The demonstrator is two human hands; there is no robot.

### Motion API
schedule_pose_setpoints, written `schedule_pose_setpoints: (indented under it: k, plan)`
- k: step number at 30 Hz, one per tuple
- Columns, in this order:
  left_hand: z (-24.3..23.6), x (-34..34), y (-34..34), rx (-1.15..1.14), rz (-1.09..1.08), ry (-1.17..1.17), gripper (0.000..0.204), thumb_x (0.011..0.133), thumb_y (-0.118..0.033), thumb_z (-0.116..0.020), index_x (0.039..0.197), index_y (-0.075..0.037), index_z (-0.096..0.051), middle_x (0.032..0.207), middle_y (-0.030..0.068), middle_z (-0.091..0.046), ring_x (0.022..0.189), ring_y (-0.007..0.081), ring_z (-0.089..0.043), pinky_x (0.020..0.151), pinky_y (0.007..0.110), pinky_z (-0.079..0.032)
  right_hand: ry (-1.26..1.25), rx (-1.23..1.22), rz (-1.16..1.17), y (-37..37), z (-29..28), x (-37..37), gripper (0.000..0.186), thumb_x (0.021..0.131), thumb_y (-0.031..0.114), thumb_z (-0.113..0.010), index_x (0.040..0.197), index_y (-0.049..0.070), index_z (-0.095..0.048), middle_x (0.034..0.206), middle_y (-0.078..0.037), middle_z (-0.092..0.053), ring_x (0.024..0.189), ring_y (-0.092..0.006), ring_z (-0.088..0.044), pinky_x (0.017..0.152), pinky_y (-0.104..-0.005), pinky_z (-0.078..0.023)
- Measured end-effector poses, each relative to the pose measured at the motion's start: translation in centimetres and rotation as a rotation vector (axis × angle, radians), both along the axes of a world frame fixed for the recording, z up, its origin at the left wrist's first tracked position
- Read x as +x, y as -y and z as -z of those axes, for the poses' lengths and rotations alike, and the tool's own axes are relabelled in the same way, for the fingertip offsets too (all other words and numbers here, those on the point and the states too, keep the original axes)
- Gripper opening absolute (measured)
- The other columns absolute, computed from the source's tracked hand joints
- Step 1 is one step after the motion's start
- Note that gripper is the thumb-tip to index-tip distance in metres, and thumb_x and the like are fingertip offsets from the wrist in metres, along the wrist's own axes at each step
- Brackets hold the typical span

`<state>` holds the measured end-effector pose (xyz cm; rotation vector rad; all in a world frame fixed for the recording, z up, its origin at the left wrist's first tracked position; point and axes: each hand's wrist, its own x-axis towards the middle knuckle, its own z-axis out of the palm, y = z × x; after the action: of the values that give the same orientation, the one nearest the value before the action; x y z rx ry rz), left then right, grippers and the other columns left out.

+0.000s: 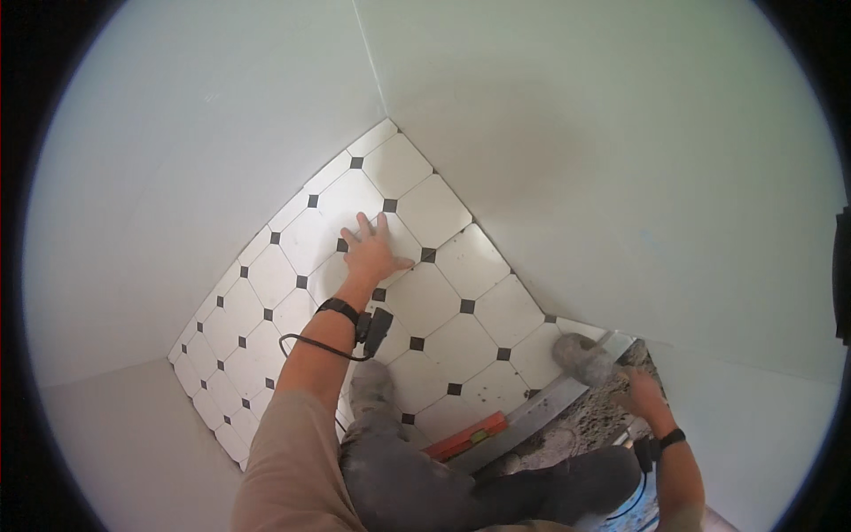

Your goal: Installing floor tiles in a bathroom renovation area, including positioning, hammering with a mallet, and measuring for cuts.

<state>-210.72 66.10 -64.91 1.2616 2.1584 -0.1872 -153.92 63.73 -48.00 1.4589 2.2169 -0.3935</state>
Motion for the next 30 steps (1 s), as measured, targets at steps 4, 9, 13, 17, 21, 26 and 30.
schedule_pose_setpoints:
  k: [4,9,13,17,21,26,30]
  plan:
    - [0.4,1.5,-0.8,0.070,-0.001,0.000,0.129,0.058,-0.053,-0.088,0.155,-0.011,-0.015,0.158,0.0253,-0.011,0.135,0.0649,-0.016,0.097,0.066,-0.044,0.160,-0.038,-0.100,-1.0,5.9,3.9,0.043,0.073,0.029,-0.079,0.103,0.002,-0.064,0.098,-0.021,-0.067,0.091,-0.0420,-0.065,0.082,-0.0492,-0.052]
    - [-1.1,0.3,-0.1,0.024,-0.016,-0.014,0.133,0.054,-0.053,-0.090,0.155,-0.009,-0.015,0.158,0.0291,-0.009,0.134,0.0670,-0.015,0.096,0.069,-0.043,0.079,-0.279,0.111,-2.3,2.5,-0.3,0.037,0.077,0.029,-0.073,0.098,0.000,-0.064,0.090,-0.024,-0.066,0.088,-0.0434,-0.064,0.078,-0.0501,-0.051]
    - [-1.0,1.1,-0.3,0.014,0.000,-0.003,0.132,0.054,-0.052,-0.090,0.155,-0.009,-0.015,0.158,0.0286,-0.009,0.135,0.0658,-0.016,0.094,0.071,-0.043,0.096,-0.420,0.118,-3.1,-4.4,-5.3,0.036,0.082,0.032,-0.069,0.098,0.000,-0.062,0.080,-0.024,-0.066,0.078,-0.0434,-0.066,0.071,-0.0503,-0.053]
    - [-1.3,0.8,-0.3,0.027,0.011,-0.056,0.130,0.055,-0.052,-0.089,0.154,-0.008,-0.017,0.158,0.0281,-0.009,0.135,0.0652,-0.015,0.094,0.070,-0.043,-0.020,-0.443,0.039,-3.5,-9.4,-13.8,0.035,0.086,0.033,-0.068,0.095,0.001,-0.061,0.075,-0.023,-0.065,0.071,-0.0447,-0.065,0.065,-0.0499,-0.052]
    - [-0.6,0.6,-0.1,0.025,-0.019,-0.030,0.124,0.059,-0.049,-0.087,0.154,-0.011,-0.018,0.160,0.0239,-0.011,0.138,0.0618,-0.015,0.098,0.070,-0.038,-0.449,-0.438,0.128,-3.5,-4.3,-23.2,0.036,0.090,0.035,-0.064,0.098,0.000,-0.057,0.071,-0.022,-0.064,0.070,-0.0428,-0.066,0.065,-0.0481,-0.052]
    - [-0.8,1.7,-0.6,0.085,0.096,0.120,0.115,0.057,-0.046,-0.088,0.151,-0.014,-0.030,0.159,0.0213,-0.014,0.138,0.0614,-0.014,0.098,0.069,-0.038,-0.633,-0.369,0.142,-6.0,3.2,-33.8,0.040,0.097,0.028,-0.048,0.128,0.002,-0.047,0.080,-0.026,-0.064,0.078,-0.0469,-0.063,0.071,-0.0538,-0.049]
    - [-1.4,0.3,-0.3,0.004,-0.003,0.043,0.116,0.053,-0.047,-0.090,0.150,-0.014,-0.034,0.159,0.0208,-0.014,0.139,0.0602,-0.015,0.098,0.069,-0.038,-0.688,-0.252,0.051,-6.7,6.4,-36.5,0.053,0.098,0.027,-0.044,0.148,0.008,-0.035,0.085,-0.029,-0.065,0.081,-0.0469,-0.064,0.076,-0.0557,-0.048]
